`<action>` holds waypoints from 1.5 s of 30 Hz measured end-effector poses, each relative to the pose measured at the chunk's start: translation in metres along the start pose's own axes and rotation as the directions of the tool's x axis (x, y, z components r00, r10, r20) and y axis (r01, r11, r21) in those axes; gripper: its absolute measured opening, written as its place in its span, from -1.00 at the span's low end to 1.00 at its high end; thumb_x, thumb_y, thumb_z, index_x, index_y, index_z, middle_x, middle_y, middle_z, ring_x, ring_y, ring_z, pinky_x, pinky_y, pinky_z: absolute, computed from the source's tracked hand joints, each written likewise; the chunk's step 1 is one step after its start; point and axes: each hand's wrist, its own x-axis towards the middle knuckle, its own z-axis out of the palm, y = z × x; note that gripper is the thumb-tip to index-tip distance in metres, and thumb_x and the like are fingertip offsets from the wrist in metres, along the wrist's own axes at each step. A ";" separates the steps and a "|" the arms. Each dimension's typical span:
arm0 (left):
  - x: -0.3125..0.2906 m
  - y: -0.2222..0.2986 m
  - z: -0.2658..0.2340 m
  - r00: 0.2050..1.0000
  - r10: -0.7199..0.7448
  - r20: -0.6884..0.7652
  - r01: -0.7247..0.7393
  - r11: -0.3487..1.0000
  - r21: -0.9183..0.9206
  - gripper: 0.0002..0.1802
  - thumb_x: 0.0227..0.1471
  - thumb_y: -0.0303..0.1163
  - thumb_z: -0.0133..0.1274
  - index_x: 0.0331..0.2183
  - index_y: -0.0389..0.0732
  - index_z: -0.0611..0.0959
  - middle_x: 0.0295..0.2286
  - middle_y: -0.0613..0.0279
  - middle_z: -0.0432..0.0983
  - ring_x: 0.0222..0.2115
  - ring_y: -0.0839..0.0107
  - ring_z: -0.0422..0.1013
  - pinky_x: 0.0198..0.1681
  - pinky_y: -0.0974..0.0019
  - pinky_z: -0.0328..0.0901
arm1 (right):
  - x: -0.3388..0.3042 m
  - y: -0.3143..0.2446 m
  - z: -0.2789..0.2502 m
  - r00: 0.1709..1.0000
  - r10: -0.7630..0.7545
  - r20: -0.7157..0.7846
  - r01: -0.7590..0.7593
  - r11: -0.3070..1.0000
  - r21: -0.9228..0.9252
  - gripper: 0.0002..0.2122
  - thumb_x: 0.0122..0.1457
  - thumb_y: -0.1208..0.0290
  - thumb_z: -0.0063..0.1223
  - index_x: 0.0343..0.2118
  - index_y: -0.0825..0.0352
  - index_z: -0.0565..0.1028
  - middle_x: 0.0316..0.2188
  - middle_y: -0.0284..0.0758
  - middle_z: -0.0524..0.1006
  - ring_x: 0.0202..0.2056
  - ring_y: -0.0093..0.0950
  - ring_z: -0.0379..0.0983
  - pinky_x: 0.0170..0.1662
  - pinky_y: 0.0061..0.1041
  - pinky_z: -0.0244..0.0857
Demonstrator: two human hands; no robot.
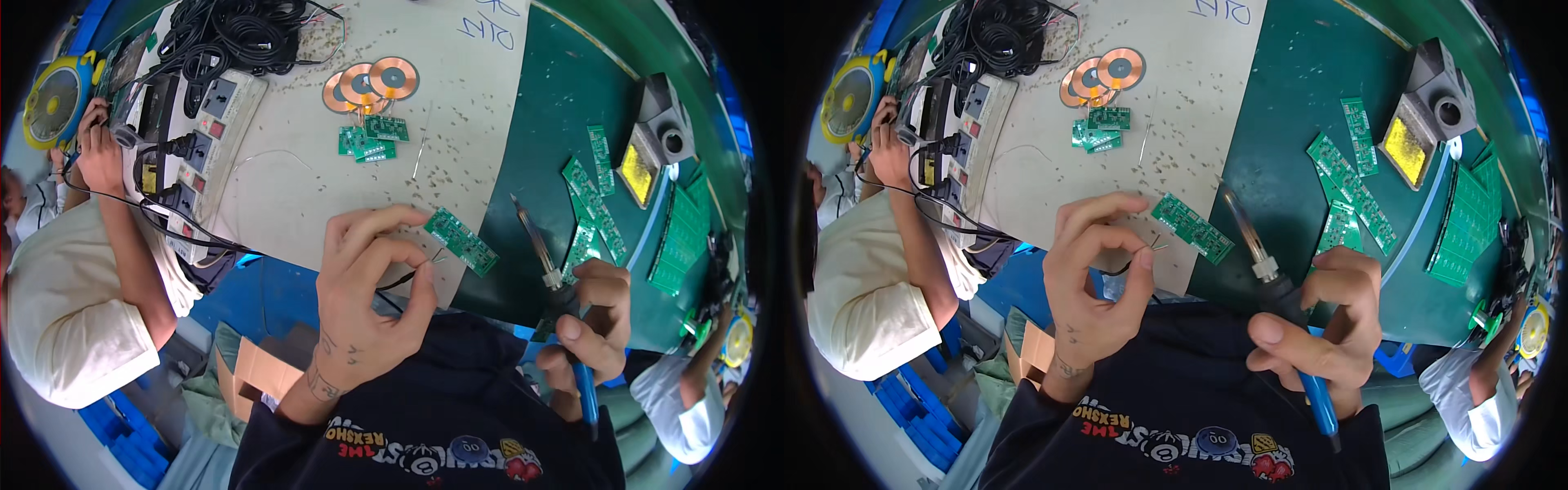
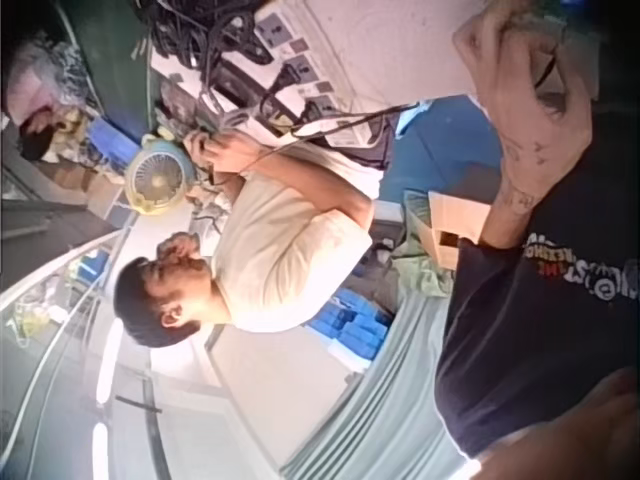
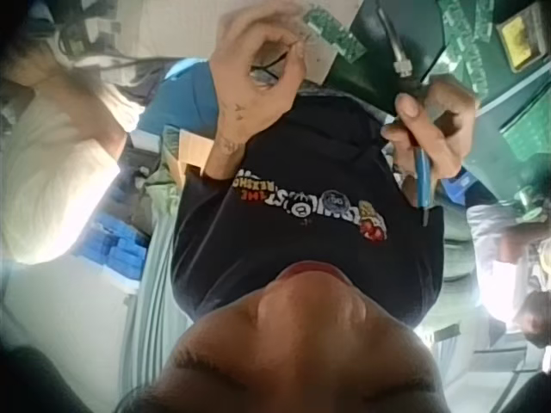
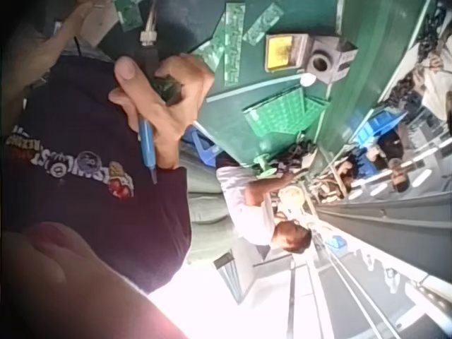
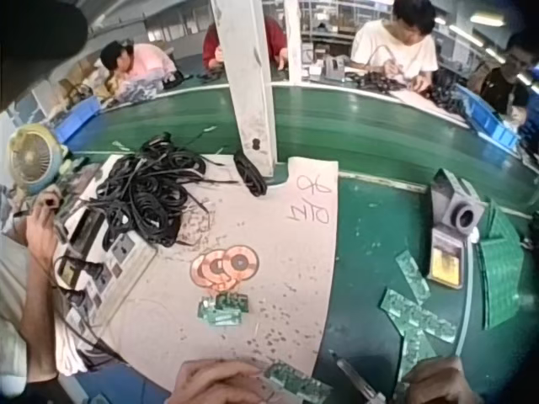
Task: The person solders cable wires onto circuit boards using a soldering iron, handling the boards, wires, and coils on the assembly table.
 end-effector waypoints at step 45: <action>0.017 -0.006 0.002 0.987 -0.093 0.130 0.083 0.993 0.081 -0.80 -0.39 -0.67 0.16 -0.60 -0.18 0.54 -0.14 0.26 0.65 -0.24 0.31 0.34 -0.13 0.32 0.30 | -0.004 -0.001 0.016 0.958 0.053 0.281 -0.034 0.997 -0.071 -0.82 -0.01 0.43 0.35 -0.32 0.35 0.74 -0.50 -0.27 0.56 -0.45 -0.38 0.50 -0.22 -0.32 0.54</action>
